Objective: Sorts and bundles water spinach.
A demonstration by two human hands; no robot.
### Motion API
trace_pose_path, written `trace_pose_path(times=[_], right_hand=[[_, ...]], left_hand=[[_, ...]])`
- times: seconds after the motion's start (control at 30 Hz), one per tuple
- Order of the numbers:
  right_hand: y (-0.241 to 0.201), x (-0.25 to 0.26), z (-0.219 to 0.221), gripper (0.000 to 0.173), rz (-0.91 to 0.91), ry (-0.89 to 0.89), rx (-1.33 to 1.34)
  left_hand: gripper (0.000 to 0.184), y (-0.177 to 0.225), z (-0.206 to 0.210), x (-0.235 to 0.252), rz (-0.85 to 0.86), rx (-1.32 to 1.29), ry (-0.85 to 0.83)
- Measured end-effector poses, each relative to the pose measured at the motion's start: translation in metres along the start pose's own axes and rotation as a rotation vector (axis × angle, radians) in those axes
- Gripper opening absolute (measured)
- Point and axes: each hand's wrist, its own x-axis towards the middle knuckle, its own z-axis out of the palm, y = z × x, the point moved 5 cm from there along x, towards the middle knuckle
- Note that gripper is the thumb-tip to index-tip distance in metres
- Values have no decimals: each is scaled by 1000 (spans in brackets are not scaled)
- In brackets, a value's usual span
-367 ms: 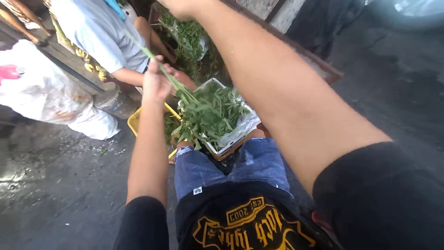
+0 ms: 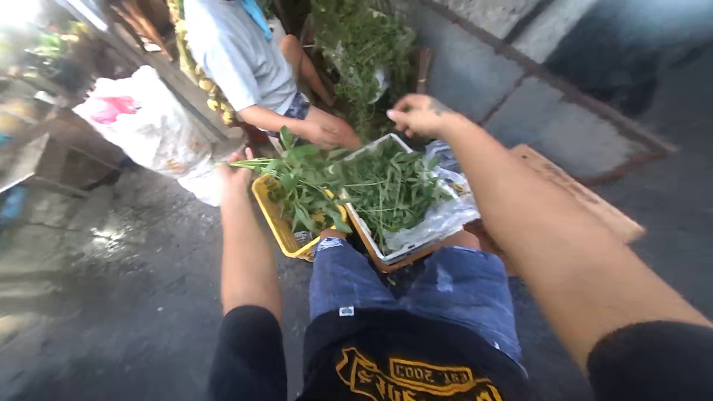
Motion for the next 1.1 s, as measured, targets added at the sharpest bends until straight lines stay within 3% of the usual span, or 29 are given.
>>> trace_pose_path(times=[0.1,0.2,0.27,0.4,0.63,0.77,0.93,1.1], right_hand=[[42,-16,29,47,86,-58,54],[90,-22,55,46,141,-84,59],[112,-25,67,46,170,-94,57],[109,-51,73,45,225,-197,73],[121,-71,89,42,273,-248,65],[115,-70,101,42,267,-274,78],[106,-62,110,43,224,-306,44],[84,-67,128,38,159,-291,-13]], left_hand=[[30,13,2,-14,108,323,-267],[35,-4,-10,-14,85,564,-289],[40,-12,-15,-8,80,536,-314],[45,-20,-13,0,54,425,-294],[37,-30,-13,-1,10,334,-408],[36,-42,-21,2,-37,277,-480],[44,-38,-29,9,-54,188,-433],[39,-29,-43,14,-22,111,-427]])
